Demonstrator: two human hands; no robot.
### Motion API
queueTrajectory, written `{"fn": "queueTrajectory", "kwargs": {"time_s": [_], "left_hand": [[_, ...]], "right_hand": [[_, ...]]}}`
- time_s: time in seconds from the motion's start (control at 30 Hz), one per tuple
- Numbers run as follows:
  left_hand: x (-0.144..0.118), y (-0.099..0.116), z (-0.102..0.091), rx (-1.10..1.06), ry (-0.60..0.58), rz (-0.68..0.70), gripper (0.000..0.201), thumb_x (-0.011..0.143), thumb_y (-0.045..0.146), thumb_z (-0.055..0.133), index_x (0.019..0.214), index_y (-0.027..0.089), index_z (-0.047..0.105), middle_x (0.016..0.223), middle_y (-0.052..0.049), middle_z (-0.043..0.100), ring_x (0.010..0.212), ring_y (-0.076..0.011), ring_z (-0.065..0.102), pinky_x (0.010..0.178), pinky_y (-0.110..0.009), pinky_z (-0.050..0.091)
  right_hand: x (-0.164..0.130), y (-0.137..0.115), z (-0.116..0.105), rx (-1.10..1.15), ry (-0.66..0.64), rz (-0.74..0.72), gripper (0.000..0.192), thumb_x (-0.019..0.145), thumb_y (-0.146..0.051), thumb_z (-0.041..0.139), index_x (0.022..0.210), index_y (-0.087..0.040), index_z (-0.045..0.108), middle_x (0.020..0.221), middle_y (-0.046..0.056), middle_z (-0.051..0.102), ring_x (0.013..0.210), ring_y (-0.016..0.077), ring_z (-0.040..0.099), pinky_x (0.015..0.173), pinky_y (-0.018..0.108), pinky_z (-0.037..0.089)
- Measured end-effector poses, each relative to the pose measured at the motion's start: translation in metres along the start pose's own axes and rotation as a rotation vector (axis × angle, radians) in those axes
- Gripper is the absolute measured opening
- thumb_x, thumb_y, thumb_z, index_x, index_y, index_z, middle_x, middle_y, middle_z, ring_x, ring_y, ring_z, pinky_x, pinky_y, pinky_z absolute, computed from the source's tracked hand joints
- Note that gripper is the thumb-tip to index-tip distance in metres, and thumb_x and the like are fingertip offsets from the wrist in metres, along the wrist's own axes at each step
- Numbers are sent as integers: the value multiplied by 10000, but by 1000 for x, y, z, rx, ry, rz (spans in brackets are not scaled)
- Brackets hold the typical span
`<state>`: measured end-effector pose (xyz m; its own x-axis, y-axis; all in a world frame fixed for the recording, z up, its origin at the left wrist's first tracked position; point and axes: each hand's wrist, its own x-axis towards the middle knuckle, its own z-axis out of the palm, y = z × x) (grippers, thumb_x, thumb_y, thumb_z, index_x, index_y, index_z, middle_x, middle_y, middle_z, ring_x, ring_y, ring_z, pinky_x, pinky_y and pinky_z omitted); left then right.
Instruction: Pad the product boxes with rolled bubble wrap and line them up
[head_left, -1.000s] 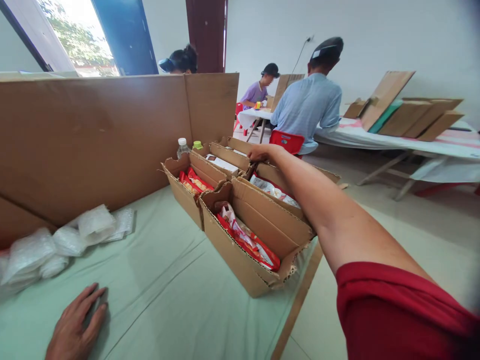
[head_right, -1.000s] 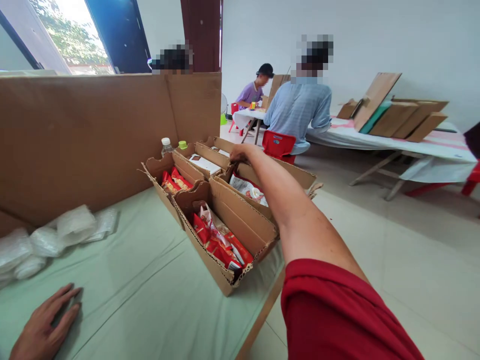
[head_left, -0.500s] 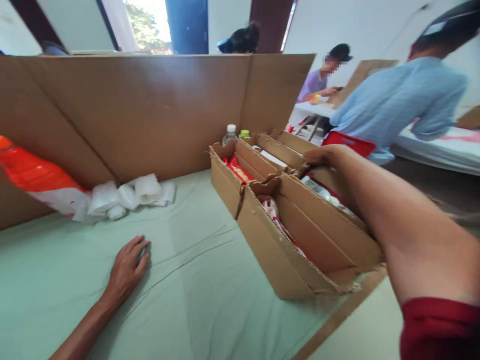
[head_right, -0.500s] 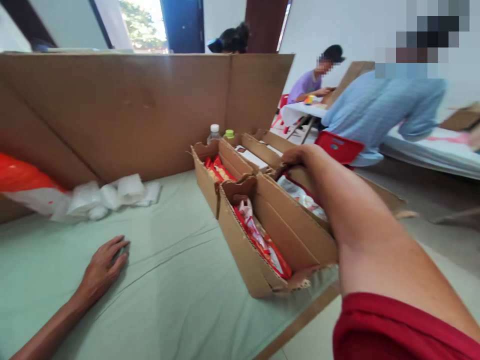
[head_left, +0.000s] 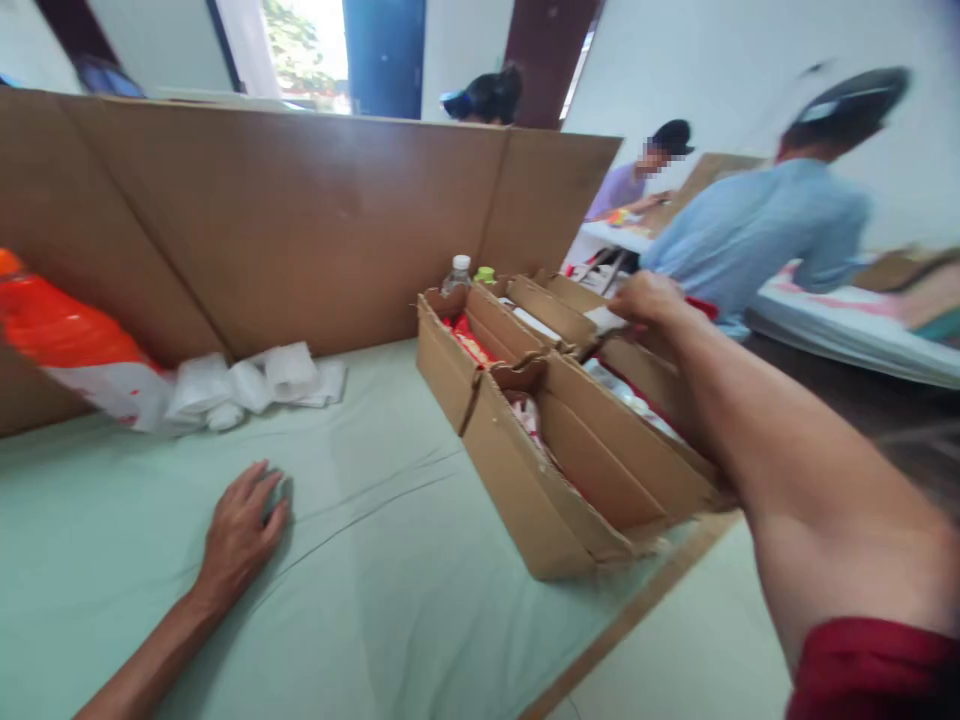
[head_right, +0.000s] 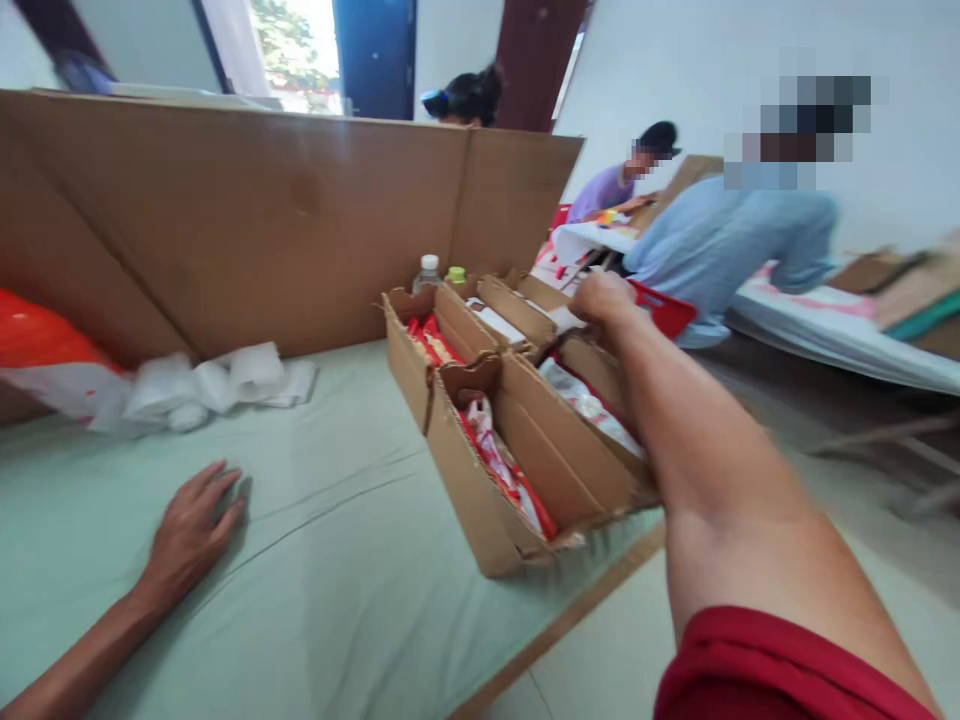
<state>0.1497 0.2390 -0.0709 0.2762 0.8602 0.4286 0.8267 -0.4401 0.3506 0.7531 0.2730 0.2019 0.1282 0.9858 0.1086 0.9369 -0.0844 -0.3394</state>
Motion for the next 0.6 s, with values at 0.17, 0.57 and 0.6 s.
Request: {"fn": "queueTrajectory", "kwargs": {"time_s": [0.17, 0.57, 0.6], "left_hand": [[16, 29, -14, -87, 54, 59, 473, 912, 457, 483, 1290, 185, 569, 1513, -169, 483, 1329, -411, 525, 1112, -613, 435], [57, 239, -93, -722, 27, 14, 805, 805, 657, 640, 1454, 217, 457, 1327, -104, 655, 1145, -288, 670, 956, -432, 572], [53, 235, -92, -772, -47, -41, 756, 781, 668, 654, 1366, 200, 551, 1201, -95, 715, 1037, -276, 707, 884, -408, 599]], "right_hand": [[-45, -58, -57, -315, 497, 255, 248, 945, -281, 585, 996, -79, 719, 1042, 205, 687, 1284, 439, 524, 1129, 576, 346], [-167, -257, 15, 287, -139, -508, 230, 868, -160, 575, 909, -202, 798, 825, -18, 757, 787, 130, 676, 761, 251, 524], [-166, -250, 17, 345, -166, -526, 207, 867, -177, 597, 929, -207, 792, 862, -16, 767, 798, 127, 680, 757, 244, 529]]}}
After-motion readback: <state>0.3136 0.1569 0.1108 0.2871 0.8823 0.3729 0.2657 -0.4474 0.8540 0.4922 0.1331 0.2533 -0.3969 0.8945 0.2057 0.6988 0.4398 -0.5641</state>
